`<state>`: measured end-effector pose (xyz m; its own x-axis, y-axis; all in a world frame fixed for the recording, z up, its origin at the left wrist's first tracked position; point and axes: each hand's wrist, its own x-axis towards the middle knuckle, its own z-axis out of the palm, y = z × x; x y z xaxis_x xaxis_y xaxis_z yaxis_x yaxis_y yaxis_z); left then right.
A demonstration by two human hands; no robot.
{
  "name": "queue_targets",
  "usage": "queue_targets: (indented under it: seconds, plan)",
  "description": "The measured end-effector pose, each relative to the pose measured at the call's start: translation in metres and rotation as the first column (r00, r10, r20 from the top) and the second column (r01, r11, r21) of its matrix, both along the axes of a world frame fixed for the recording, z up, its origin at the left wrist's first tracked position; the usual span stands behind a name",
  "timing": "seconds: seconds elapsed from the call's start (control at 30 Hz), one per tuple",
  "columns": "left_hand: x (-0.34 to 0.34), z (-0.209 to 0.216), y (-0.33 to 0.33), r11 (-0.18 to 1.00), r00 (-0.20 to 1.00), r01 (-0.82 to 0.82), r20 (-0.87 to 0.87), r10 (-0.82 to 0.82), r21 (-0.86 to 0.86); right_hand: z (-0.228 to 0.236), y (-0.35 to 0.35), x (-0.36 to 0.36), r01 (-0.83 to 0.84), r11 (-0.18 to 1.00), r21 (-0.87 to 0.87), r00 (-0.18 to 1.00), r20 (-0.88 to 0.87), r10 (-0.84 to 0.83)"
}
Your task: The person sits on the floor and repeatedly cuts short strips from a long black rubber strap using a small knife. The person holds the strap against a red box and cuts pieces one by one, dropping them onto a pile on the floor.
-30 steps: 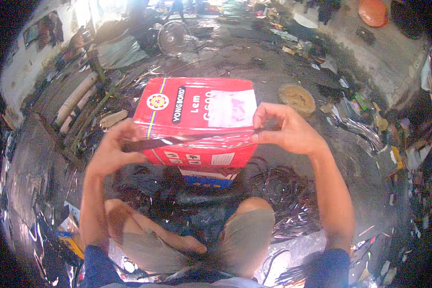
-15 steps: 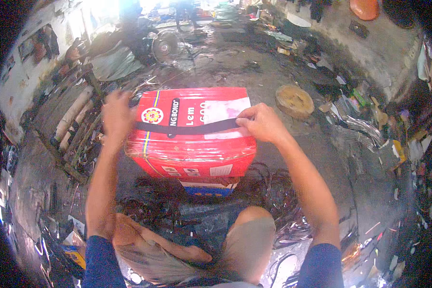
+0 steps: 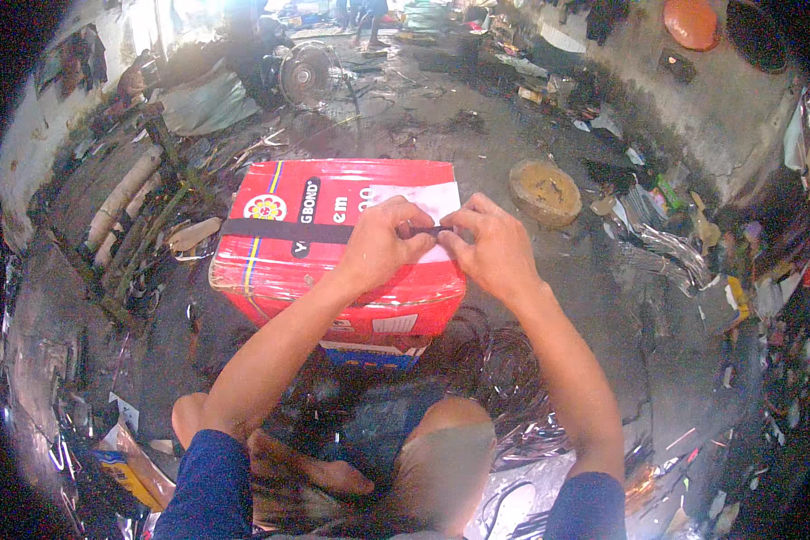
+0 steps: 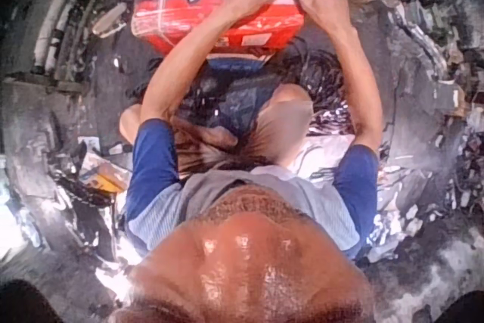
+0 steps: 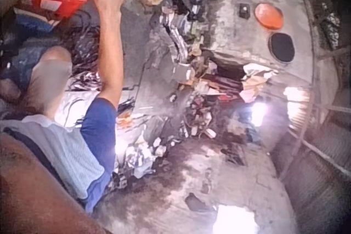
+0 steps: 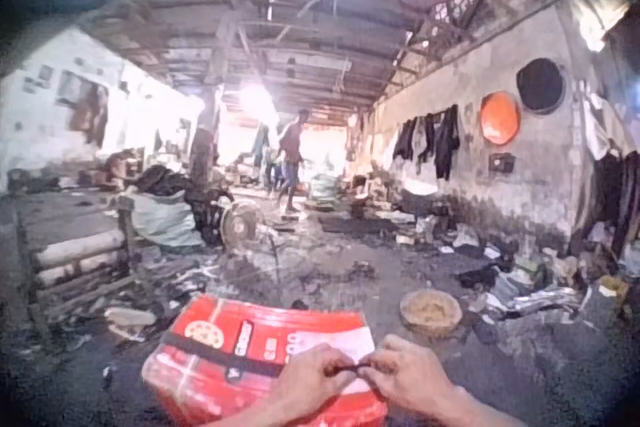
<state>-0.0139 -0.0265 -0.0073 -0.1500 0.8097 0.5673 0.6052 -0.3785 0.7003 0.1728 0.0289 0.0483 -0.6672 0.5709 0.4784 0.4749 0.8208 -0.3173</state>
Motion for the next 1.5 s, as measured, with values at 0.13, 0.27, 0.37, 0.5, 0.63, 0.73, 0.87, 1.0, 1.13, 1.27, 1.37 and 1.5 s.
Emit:
queue_targets:
  seconds: [0.13,0.27,0.37,0.5,0.63,0.73,0.87,1.0,1.13,1.27,1.37,1.5]
  plan:
    - [0.0,-0.002,-0.002,0.999,0.998,-0.018,-0.056,0.019,0.027,-0.006,0.007,0.006,-0.084,0.996,0.038,0.996,-0.024,0.085]
    - [-0.007,0.0,-0.002,0.999,0.998,0.048,-0.027,-0.048,-0.003,-0.003,0.013,0.009,-0.151,0.988,0.021,0.988,-0.022,0.151]
    - [-0.007,0.003,-0.002,0.996,0.997,0.078,0.024,-0.077,-0.039,0.002,0.013,0.011,-0.143,0.988,-0.065,0.989,-0.031,0.141]
    - [-0.005,0.001,0.001,0.999,0.997,0.054,0.047,-0.054,-0.005,-0.012,0.022,0.009,-0.119,0.993,-0.017,0.989,-0.094,0.117]
    - [-0.004,0.001,0.001,1.0,0.999,0.014,0.048,-0.014,-0.001,-0.021,0.017,0.0,-0.032,0.996,-0.084,0.979,-0.201,0.014]
    - [-0.003,0.002,0.005,0.999,0.999,-0.034,-0.036,0.035,0.039,-0.037,0.023,-0.005,0.007,0.865,-0.501,0.928,-0.319,-0.193]
    - [-0.006,0.012,0.017,0.995,0.994,-0.052,-0.103,0.043,-0.087,-0.054,0.031,-0.018,-0.158,0.746,-0.646,0.803,-0.524,-0.284]
    - [-0.011,0.026,0.02,0.986,0.979,0.069,-0.18,-0.096,-0.151,-0.054,0.03,-0.015,-0.141,0.756,-0.64,0.812,-0.511,-0.281]
    - [-0.008,0.022,0.015,0.99,0.976,0.131,-0.168,-0.137,-0.046,-0.038,0.007,-0.01,-0.083,0.718,-0.691,0.831,-0.446,-0.333]
    - [0.009,0.016,0.02,0.991,0.99,0.133,-0.053,-0.132,0.026,-0.063,0.024,-0.006,-0.011,0.88,-0.475,0.869,-0.439,-0.227]
    - [0.011,0.006,0.02,0.979,0.979,0.191,0.065,-0.195,0.064,-0.07,0.015,-0.001,-0.267,0.593,-0.759,0.755,-0.547,-0.36]
    - [0.013,0.007,0.026,0.974,0.979,0.199,0.018,-0.202,0.108,-0.083,0.027,0.014,-0.694,-0.016,-0.72,0.643,-0.609,-0.465]
